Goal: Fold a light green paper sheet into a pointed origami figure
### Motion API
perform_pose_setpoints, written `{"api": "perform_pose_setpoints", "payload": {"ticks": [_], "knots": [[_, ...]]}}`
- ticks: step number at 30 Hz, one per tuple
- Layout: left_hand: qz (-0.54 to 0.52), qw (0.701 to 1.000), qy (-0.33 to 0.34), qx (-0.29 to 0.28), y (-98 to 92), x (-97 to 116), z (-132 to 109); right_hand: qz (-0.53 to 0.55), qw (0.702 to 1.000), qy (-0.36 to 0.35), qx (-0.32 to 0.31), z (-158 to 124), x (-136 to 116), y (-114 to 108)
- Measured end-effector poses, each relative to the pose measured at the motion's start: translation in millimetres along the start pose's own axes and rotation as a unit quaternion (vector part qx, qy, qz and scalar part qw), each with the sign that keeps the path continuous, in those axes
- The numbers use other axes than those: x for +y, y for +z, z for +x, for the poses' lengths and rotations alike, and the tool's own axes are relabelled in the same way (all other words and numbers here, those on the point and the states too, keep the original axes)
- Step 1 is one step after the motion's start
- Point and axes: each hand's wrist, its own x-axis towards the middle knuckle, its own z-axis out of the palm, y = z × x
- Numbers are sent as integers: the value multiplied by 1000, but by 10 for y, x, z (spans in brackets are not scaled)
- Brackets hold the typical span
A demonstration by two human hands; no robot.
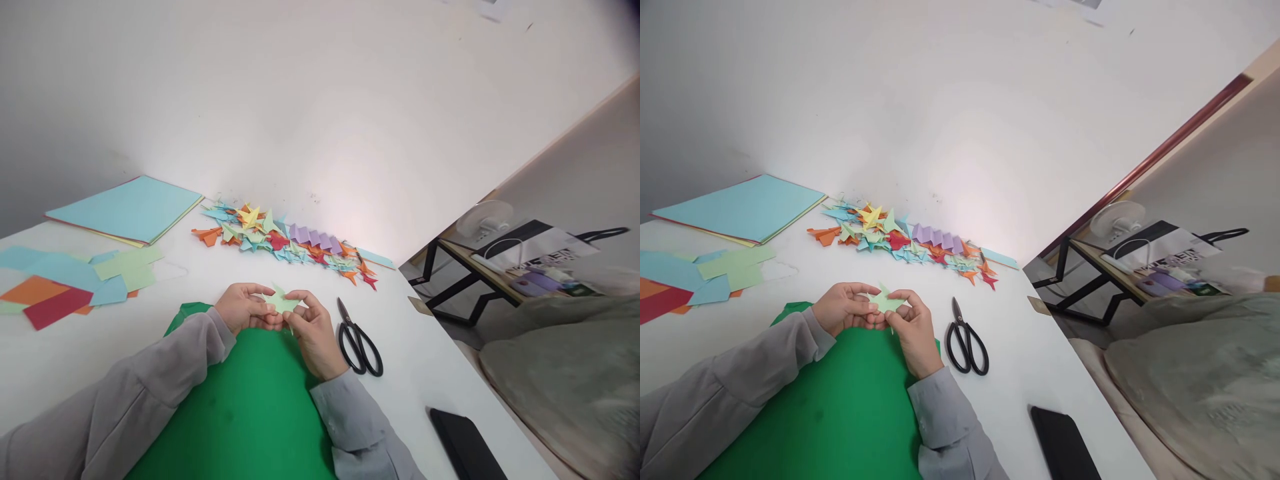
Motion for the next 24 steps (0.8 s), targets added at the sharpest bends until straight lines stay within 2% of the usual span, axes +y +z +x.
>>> {"api": "perform_pose_setpoints", "payload": {"ticks": [9,13,19,24], "knots": [[31,999,12,20,-14,-15,20,30,999,4,-23,31,31,-60],[50,998,25,9,-23,-22,25,16,999,11,-27,31,39,-62],[33,999,8,-2,-10,3,-1,24,999,-3,-32,41,58,-83],[20,1000,18,10,-8,2,4,58,998,-8,-22,58,73,-85]]}}
